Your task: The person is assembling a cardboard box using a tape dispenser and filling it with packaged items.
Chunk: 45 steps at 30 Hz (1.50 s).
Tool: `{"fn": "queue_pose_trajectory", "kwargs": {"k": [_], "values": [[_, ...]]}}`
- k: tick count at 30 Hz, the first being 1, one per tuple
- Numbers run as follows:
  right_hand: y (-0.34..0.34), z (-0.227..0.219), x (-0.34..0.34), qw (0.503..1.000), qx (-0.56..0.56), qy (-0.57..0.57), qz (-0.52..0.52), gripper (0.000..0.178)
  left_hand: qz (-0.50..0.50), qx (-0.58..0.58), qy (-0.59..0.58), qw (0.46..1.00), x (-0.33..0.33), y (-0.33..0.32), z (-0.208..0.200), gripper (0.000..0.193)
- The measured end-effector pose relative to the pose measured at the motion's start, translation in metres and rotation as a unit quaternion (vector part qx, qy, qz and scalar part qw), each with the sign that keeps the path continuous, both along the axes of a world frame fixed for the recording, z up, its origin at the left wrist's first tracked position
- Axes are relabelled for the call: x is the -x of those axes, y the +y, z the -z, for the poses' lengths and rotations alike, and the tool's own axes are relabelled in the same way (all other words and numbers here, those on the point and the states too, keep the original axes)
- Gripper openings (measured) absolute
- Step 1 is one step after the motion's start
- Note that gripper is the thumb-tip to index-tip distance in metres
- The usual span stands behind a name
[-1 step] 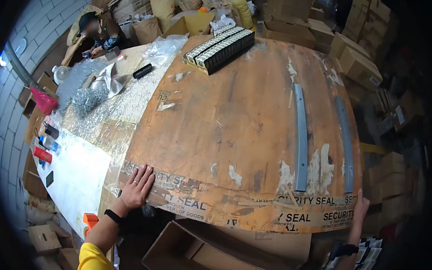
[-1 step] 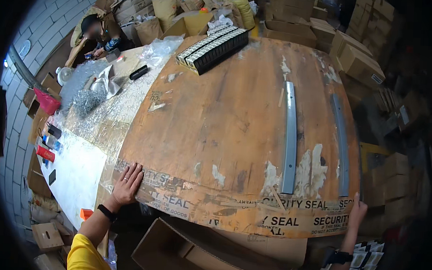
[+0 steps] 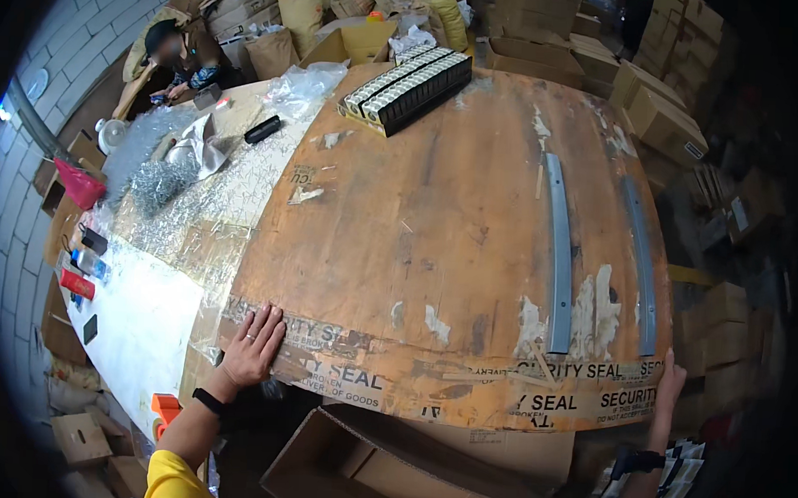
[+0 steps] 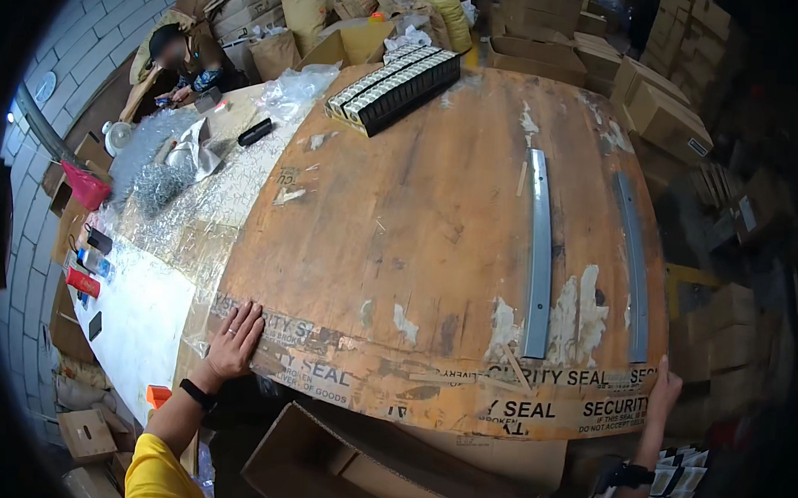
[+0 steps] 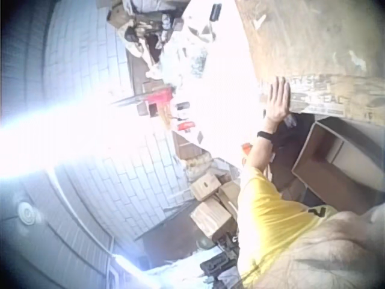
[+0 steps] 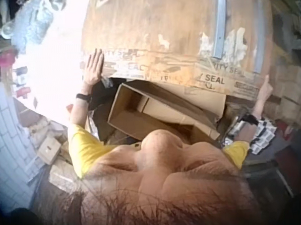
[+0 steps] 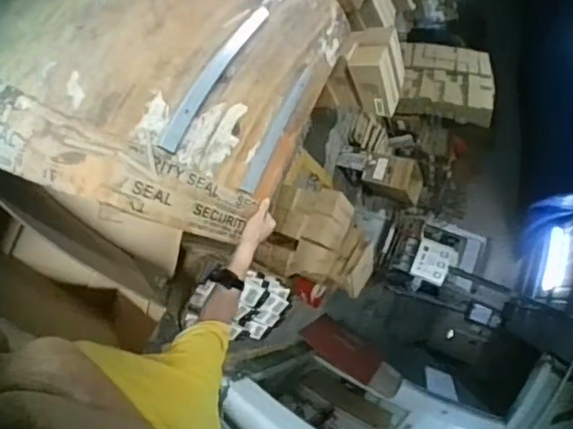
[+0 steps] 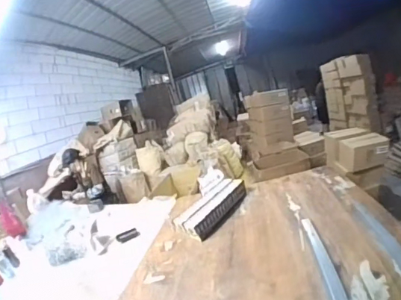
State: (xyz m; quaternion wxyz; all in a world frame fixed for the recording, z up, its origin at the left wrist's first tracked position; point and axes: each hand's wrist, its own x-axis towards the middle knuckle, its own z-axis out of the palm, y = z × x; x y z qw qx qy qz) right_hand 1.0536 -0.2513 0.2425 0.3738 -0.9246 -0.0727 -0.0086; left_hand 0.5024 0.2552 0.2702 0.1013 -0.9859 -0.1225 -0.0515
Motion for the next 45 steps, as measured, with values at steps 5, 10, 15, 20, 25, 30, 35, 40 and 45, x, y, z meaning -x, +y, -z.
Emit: {"fn": "queue_pose_trajectory", "kwargs": {"k": [5, 10, 15, 20, 25, 30, 35, 40, 45], "values": [[0.009, -0.005, 0.016, 0.999, -0.053, 0.013, 0.000, 0.055, 0.001, -0.026, -0.015, 1.000, -0.001, 0.009, -0.001, 0.042], [0.002, 0.008, 0.009, 1.000, -0.020, 0.001, -0.007, 0.054, 0.001, -0.037, -0.036, 0.999, -0.011, 0.024, 0.005, 0.040], [0.011, -0.009, 0.019, 0.997, -0.064, 0.002, 0.036, 0.057, -0.008, -0.017, -0.042, 0.999, -0.008, 0.021, 0.001, 0.042], [-0.017, 0.018, -0.021, 1.000, 0.026, -0.009, 0.004, 0.056, -0.020, 0.002, -0.046, 0.999, -0.002, 0.013, 0.011, 0.045], [0.006, 0.008, -0.014, 1.000, 0.008, -0.008, -0.013, 0.057, 0.005, -0.010, -0.056, 0.998, -0.003, 0.005, 0.018, 0.047], [0.013, 0.010, 0.004, 1.000, -0.007, -0.004, -0.004, 0.059, 0.008, 0.013, -0.087, 0.996, -0.015, 0.040, 0.010, 0.047], [0.011, 0.013, 0.007, 0.998, 0.031, -0.006, 0.061, 0.062, -0.011, 0.010, -0.076, 0.997, -0.027, 0.060, -0.002, 0.056], [0.001, 0.003, -0.013, 0.992, 0.114, -0.024, 0.052, 0.075, -0.012, 0.063, -0.083, 0.994, -0.032, 0.048, 0.004, 0.066], [0.018, 0.015, -0.026, 0.989, 0.118, -0.055, 0.063, 0.081, -0.020, 0.042, -0.068, 0.997, -0.022, 0.038, 0.018, 0.069]]}}
